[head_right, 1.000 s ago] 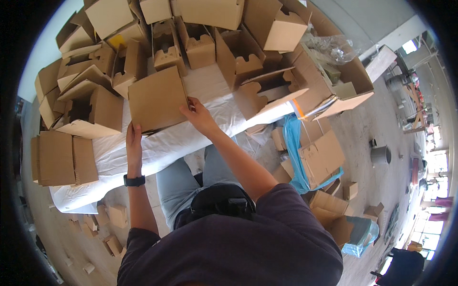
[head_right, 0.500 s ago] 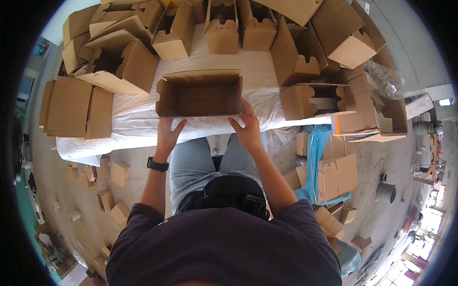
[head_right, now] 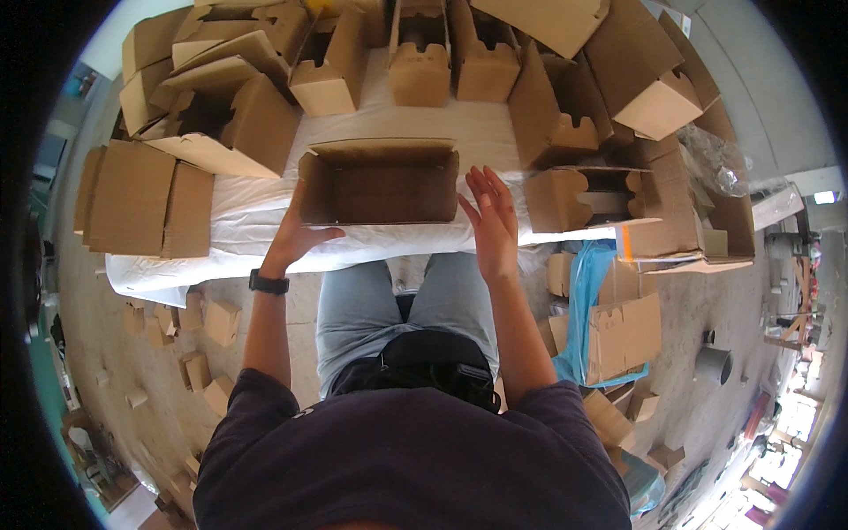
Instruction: The person folds cardboard box flaps into place, inserts a small white package into a box, closes the top, and places it with other boxes before picking up a flat cardboard sheet to begin assembly of another one.
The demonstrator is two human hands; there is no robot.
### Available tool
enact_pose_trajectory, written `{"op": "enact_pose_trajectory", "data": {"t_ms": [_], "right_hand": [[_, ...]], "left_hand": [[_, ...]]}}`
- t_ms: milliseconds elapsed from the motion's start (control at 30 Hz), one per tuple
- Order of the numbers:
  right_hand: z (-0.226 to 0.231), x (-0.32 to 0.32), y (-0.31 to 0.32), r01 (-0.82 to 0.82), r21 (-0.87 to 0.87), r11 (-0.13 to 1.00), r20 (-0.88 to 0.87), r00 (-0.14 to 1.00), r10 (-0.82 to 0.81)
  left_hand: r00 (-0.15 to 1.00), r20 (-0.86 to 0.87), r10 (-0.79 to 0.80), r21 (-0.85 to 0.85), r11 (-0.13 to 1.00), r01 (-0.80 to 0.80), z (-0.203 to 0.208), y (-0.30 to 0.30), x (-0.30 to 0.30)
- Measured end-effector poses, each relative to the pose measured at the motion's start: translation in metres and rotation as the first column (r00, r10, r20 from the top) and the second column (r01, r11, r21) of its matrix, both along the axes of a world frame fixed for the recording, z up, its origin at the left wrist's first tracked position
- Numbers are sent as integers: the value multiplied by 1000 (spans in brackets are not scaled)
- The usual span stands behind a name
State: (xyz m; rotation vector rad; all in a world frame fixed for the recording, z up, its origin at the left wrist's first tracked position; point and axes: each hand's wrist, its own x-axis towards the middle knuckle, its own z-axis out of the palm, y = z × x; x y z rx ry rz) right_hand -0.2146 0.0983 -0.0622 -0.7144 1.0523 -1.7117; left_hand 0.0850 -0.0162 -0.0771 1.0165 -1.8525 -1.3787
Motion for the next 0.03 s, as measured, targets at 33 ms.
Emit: {"op": "enact_pose_trajectory", "data": {"t_ms": [33], "right_hand": [[5,0,-4,-57,-37,998,11,998,57]], "left_hand": [[1000,5,9,-9,1000,-9,3,-2,4]]}}
